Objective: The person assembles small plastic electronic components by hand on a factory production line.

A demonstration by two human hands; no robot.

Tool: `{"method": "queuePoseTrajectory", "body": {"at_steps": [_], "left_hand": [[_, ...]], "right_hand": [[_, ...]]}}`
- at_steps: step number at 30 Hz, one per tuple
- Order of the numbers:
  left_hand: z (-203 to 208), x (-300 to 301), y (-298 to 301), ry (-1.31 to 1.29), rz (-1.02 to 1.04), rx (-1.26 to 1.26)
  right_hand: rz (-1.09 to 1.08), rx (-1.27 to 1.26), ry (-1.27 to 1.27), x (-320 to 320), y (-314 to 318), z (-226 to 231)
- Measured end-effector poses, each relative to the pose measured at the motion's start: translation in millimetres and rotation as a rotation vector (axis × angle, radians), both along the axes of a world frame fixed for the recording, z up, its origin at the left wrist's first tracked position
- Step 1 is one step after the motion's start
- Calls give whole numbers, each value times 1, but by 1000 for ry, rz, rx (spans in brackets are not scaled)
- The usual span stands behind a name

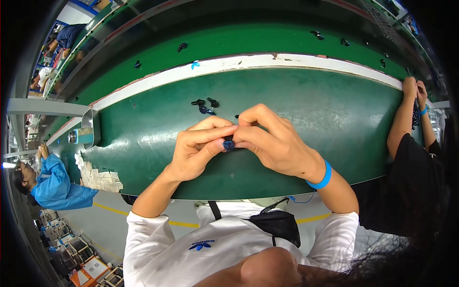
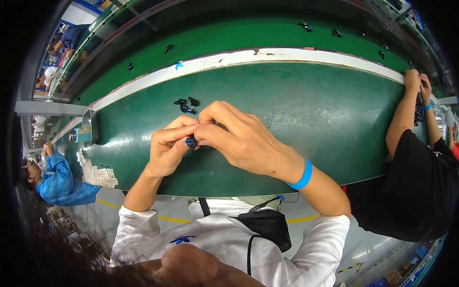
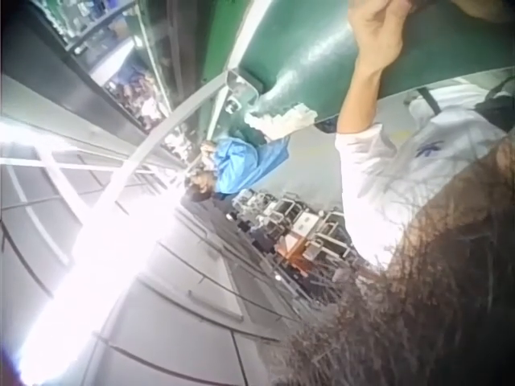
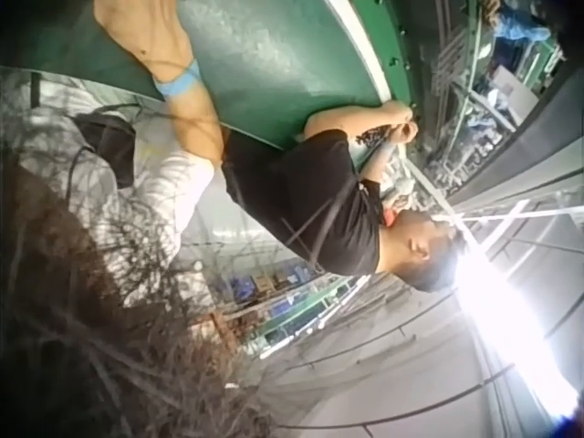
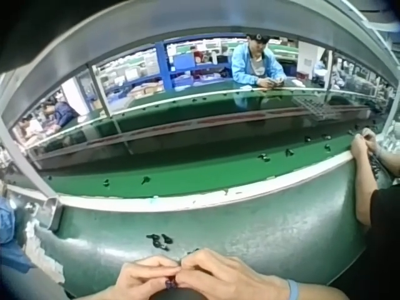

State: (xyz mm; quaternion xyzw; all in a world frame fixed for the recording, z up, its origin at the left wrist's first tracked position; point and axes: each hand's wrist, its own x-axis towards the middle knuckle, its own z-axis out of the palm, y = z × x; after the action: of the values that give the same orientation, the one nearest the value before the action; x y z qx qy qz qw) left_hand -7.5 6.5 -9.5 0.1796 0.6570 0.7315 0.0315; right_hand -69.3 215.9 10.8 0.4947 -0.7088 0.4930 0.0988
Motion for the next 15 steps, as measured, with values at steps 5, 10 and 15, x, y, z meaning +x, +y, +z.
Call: {"method": "queuePoseTrajectory", "body": {"at_steps": [5, 10, 15], "left_hand": [[1, -3, -2, 27, -39, -39], [-5, -2, -1, 10, -44, 17], [-9, -3, 6, 127, 152, 102]], "right_hand": [[-5, -51, -101, -4, 5, 0], [-13, -114, -331, -4, 3, -10], [25, -243, -759, 7, -4, -11]]}}
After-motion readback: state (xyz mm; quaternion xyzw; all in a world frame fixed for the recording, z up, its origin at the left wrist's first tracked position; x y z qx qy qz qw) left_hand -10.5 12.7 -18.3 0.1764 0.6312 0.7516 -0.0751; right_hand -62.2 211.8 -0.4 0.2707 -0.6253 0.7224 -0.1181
